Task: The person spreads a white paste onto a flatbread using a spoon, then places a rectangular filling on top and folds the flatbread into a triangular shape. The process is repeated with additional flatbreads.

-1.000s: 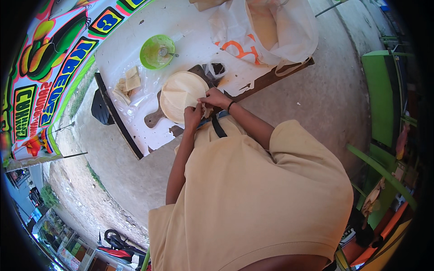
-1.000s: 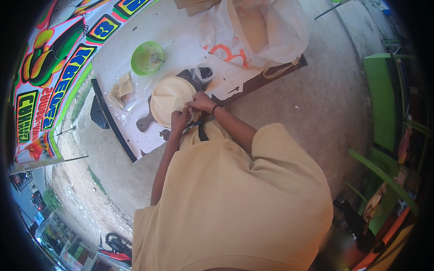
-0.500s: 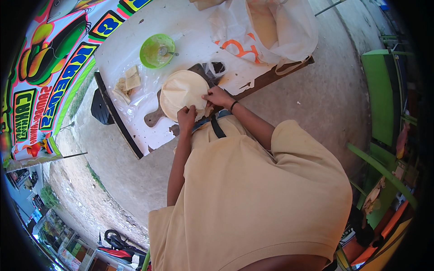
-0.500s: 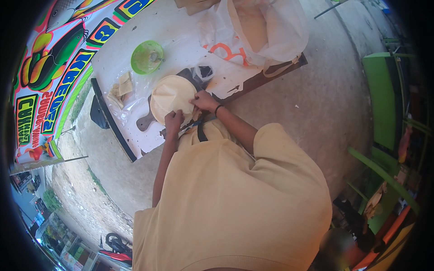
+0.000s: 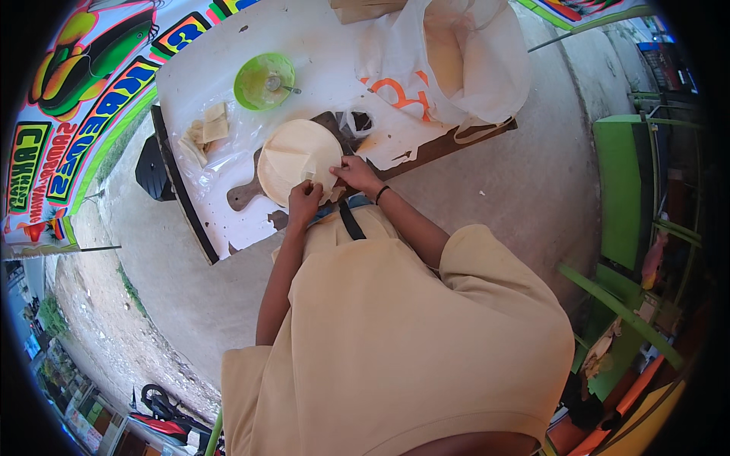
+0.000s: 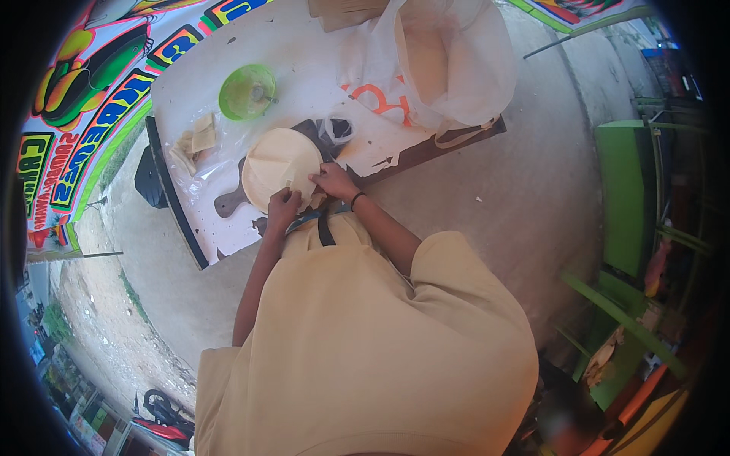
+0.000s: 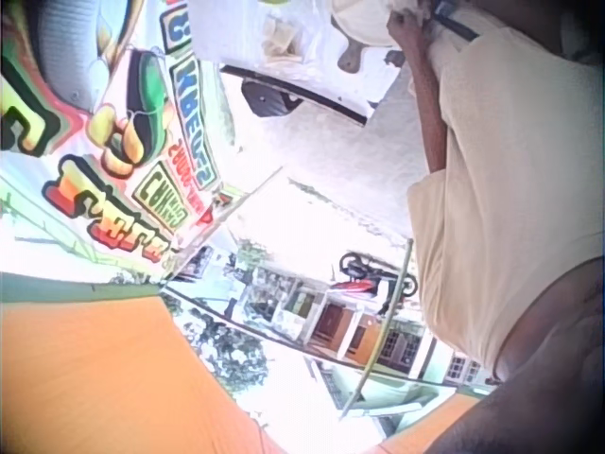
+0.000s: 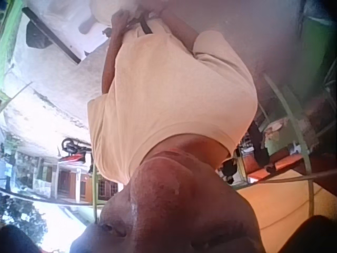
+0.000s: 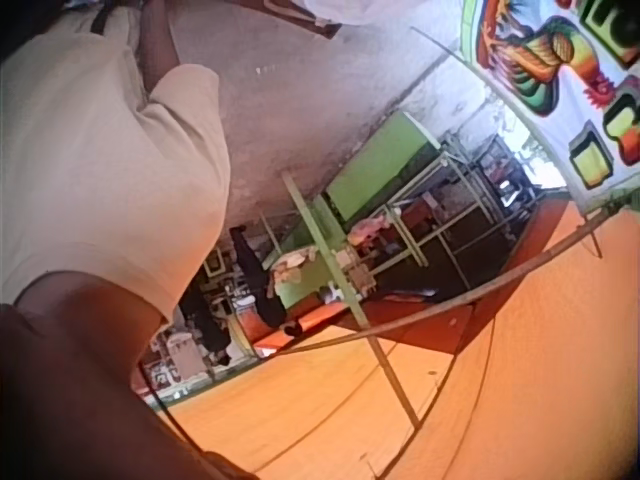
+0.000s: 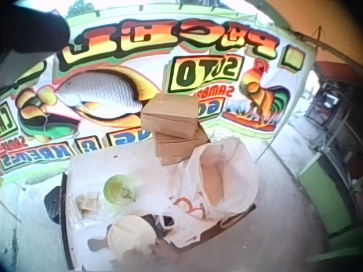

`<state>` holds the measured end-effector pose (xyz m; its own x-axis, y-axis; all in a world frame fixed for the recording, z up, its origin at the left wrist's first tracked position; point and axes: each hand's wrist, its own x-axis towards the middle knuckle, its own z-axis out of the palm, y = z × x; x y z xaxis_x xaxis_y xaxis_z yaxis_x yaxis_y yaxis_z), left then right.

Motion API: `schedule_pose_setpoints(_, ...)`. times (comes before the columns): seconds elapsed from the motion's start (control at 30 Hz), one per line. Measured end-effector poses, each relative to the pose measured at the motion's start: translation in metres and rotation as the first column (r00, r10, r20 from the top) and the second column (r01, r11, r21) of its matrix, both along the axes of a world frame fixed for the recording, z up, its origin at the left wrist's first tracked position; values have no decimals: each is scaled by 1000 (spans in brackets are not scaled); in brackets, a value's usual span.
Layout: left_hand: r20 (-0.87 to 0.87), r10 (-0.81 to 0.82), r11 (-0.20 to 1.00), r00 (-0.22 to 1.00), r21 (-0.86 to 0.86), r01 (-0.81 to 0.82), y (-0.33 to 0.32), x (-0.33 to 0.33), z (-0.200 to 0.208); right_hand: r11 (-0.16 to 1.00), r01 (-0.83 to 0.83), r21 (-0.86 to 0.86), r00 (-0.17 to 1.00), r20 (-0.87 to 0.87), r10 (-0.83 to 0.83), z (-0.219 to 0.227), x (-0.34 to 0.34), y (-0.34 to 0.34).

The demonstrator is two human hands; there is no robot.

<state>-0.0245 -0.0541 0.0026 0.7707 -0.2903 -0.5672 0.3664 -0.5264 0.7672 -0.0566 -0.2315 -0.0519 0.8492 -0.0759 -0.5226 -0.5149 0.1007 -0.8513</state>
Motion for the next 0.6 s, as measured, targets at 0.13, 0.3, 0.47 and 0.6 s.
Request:
schedule_pose_setpoints(0.13,61,62,998,996,-9,-61,14,4,-3,999,-35,5,992,-123,35,-9,3,3)
schedule_pose_setpoints(0.3,89,93,996,992,7,-94,25,6,-16,994,24,111,992,-127,-10,31,7,15)
schedule_pose_setpoints(0.47,187,-68,989,980,145,41,17,0,11,975,-182,127,969,-144,199,26,4,16)
schedule_pose_setpoints(0.6,149,0,1000,989,13,-2,24,-1,6,968,-197,158,944,-235,230,36,7,21)
